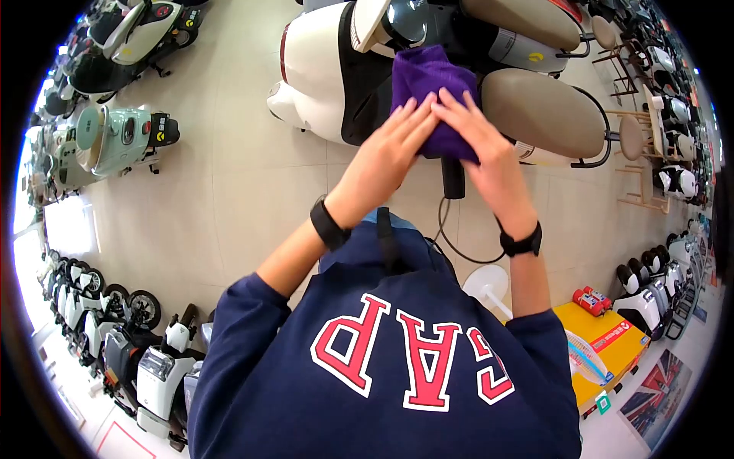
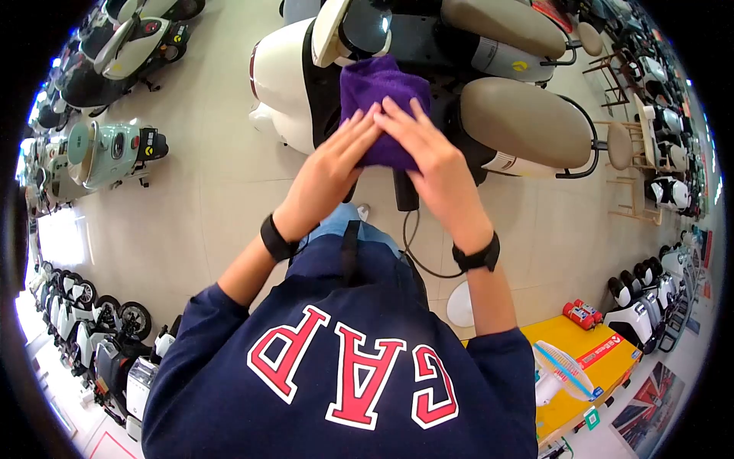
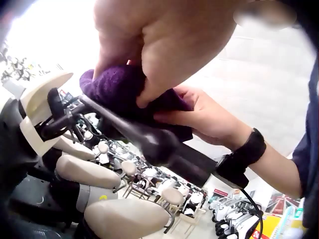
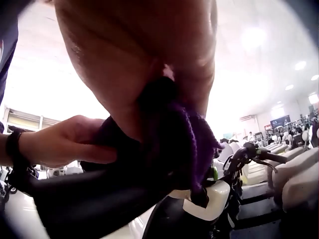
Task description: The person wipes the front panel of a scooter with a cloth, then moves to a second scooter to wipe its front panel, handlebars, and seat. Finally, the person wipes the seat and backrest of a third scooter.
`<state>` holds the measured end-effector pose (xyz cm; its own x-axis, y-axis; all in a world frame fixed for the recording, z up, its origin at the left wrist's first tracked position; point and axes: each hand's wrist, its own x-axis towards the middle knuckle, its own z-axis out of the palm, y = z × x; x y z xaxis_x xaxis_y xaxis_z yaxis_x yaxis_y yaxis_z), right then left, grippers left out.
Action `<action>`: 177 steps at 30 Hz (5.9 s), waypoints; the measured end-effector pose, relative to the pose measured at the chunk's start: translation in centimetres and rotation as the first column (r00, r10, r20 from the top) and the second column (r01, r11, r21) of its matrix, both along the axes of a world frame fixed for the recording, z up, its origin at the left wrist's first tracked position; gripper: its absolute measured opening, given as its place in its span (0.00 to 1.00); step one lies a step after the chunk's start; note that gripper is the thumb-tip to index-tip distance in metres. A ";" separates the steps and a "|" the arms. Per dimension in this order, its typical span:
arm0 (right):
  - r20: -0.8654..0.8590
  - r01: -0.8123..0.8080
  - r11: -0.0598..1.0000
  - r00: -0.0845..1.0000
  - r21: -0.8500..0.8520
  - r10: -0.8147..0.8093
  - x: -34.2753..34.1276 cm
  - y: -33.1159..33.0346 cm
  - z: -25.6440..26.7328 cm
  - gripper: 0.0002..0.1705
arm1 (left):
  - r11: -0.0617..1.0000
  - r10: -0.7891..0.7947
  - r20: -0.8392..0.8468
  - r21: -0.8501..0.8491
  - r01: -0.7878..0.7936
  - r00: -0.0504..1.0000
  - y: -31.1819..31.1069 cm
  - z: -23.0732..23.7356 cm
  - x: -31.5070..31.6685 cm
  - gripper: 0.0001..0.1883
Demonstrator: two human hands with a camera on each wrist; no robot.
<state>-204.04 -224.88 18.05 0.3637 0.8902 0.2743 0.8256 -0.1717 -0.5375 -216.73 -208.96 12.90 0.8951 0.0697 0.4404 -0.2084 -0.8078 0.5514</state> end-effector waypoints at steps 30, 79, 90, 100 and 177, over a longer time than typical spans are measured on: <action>-0.128 0.175 0.950 0.981 0.257 -0.145 3.5 1.8 -1.4 0.32 | 0.993 -0.114 0.027 -0.013 0.114 0.993 3.6 3.0 7.1 0.27; -0.113 0.565 0.817 0.810 -0.113 -0.576 -11.0 -5.3 -0.2 0.48 | 0.853 -0.495 -0.170 0.095 0.514 0.852 -1.2 3.2 -0.1 0.35; -0.298 0.208 0.915 0.900 -0.346 -0.317 -3.1 -18.4 -3.0 0.49 | 0.792 -0.470 -0.373 0.222 0.569 0.800 -12.3 1.0 4.2 0.27; -0.339 0.159 0.951 0.908 -0.266 -0.247 6.2 -31.0 -5.7 0.47 | 0.889 -0.411 -0.385 0.031 0.457 0.826 -25.7 -1.0 11.8 0.27; -0.113 0.406 0.839 0.875 -0.361 -0.472 68.2 -50.8 -27.8 0.58 | 0.861 0.064 -0.358 0.492 0.130 0.931 -51.9 -24.6 75.0 0.35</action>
<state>-135.80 -275.71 -9.78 0.7523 0.6499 -0.1085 0.5101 -0.6786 -0.5285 -141.74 -260.85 -11.71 0.9925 -0.1050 0.0633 -0.1118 -0.9870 0.1153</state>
